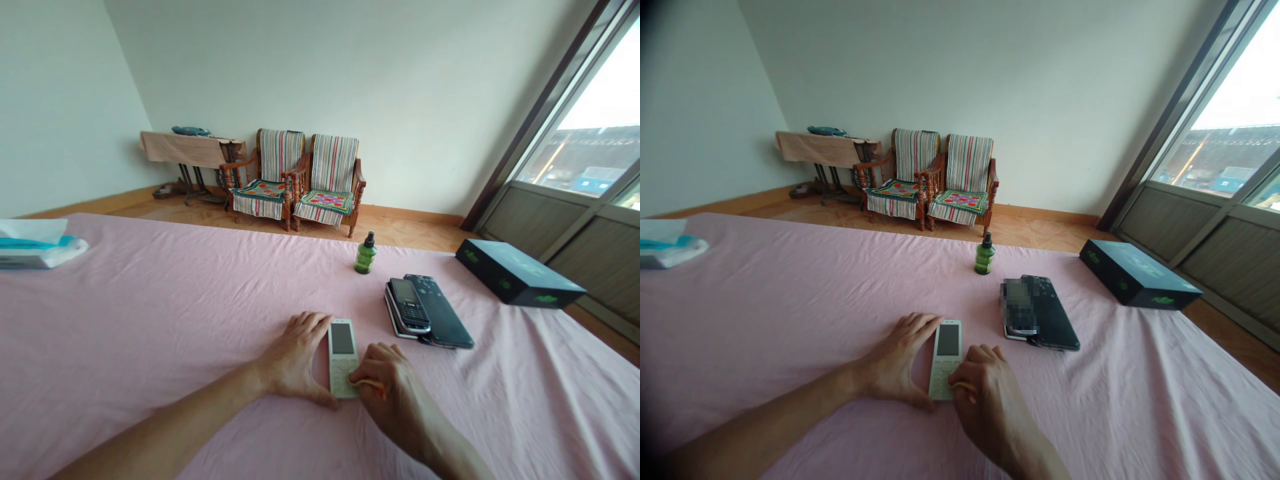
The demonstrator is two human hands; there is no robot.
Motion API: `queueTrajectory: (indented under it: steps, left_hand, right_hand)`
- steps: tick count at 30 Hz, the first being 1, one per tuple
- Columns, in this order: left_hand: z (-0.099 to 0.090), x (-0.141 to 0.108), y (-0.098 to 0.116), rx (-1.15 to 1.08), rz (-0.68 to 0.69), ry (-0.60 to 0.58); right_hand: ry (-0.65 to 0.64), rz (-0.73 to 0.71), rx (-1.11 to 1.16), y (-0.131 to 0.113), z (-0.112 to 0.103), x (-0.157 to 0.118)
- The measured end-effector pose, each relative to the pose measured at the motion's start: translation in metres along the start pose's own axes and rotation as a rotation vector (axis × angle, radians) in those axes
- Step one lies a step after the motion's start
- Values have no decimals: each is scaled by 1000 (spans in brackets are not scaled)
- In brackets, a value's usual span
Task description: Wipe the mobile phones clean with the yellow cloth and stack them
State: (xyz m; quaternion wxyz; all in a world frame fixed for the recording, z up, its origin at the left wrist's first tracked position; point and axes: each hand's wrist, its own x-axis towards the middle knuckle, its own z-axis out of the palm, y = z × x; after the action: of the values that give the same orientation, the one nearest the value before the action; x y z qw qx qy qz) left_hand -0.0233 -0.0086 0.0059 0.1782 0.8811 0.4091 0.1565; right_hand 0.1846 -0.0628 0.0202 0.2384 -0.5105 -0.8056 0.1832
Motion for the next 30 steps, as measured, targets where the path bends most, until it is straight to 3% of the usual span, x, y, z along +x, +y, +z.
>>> queueTrajectory:
  steps: [5, 20, 30]
  left_hand:
    - [-1, 1, 0, -5, 5, -11]
    - [-2, 0, -1, -14, 7, -8]
    - [2, 0, -2, -26, 3, 15]
  right_hand:
    - [15, 10, 3, 10, -5, -4]
    - [-26, 15, 138, 10, -11, -8]
    - [-43, -20, 79, 5, -2, -5]
